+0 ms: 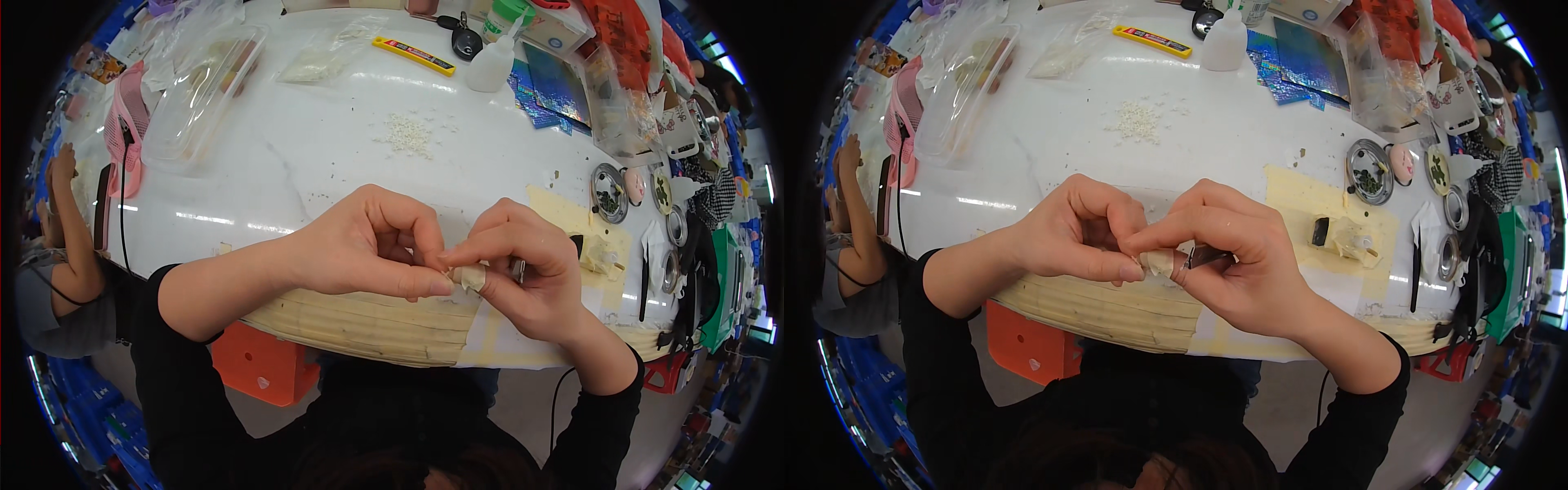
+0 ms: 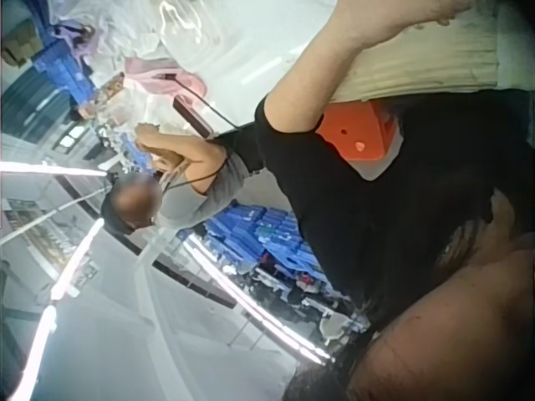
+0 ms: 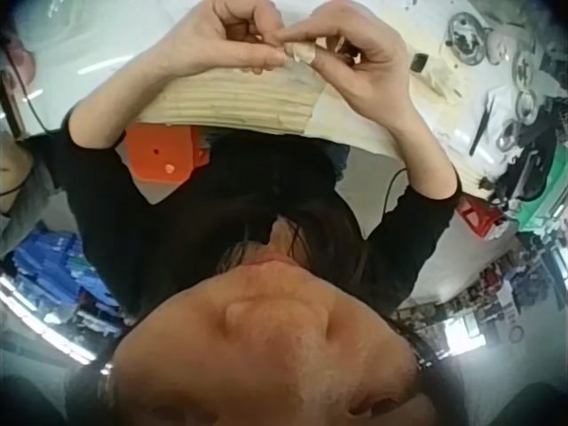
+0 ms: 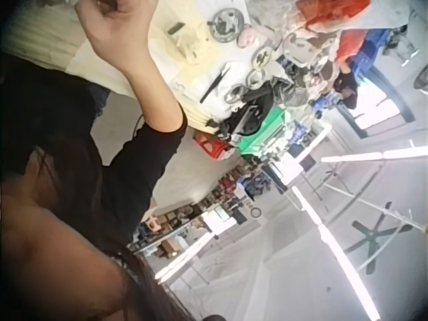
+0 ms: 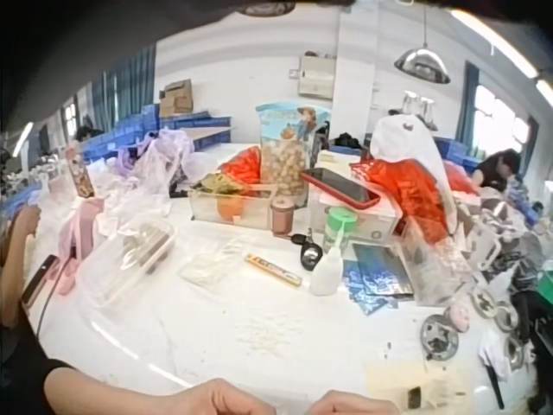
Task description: The recorder is using tweezers to assemble tiny components into a larger toy housing unit at a factory workbench.
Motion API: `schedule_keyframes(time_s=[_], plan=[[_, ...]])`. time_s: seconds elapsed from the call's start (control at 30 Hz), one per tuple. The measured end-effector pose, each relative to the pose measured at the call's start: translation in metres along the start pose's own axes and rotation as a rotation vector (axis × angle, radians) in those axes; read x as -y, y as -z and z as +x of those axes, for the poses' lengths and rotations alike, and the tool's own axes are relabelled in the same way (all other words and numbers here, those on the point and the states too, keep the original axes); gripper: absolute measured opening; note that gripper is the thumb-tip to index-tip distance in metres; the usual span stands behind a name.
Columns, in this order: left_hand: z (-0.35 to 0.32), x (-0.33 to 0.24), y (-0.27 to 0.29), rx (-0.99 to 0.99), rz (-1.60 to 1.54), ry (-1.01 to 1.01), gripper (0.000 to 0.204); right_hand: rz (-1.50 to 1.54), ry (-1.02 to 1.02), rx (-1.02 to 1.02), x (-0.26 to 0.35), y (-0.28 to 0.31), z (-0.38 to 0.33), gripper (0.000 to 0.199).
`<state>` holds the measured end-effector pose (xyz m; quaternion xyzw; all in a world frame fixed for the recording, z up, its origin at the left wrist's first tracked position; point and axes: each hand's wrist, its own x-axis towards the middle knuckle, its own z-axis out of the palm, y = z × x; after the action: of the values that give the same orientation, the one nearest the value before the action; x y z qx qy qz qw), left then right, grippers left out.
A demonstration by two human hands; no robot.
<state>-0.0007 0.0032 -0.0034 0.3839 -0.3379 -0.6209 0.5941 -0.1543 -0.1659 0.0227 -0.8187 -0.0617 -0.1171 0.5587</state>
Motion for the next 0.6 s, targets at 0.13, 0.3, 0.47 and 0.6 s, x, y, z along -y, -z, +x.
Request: schedule_keyframes(time_s=[0.13, 0.3, 0.47, 0.6], plan=[[0.0005, -0.0016, 0.002, -0.152, 0.219, -0.099, 0.009, -0.095, -0.068, -0.07, 0.0013, -0.0025, 0.0006, 0.023], [0.0024, 0.0001, -0.0005, -0.319, 0.545, -0.296, 0.008, -0.215, -0.088, -0.11, -0.0012, -0.0056, 0.0007, 0.019], [0.0013, -0.001, -0.0038, -0.324, 0.722, -0.384, 0.008, -0.254, -0.06, -0.099, -0.0046, -0.0056, 0.0005, 0.021], [0.0022, 0.0012, -0.003, -0.319, 0.741, -0.394, 0.008, -0.258, -0.055, -0.09, -0.0061, -0.006, 0.0001, 0.02]])
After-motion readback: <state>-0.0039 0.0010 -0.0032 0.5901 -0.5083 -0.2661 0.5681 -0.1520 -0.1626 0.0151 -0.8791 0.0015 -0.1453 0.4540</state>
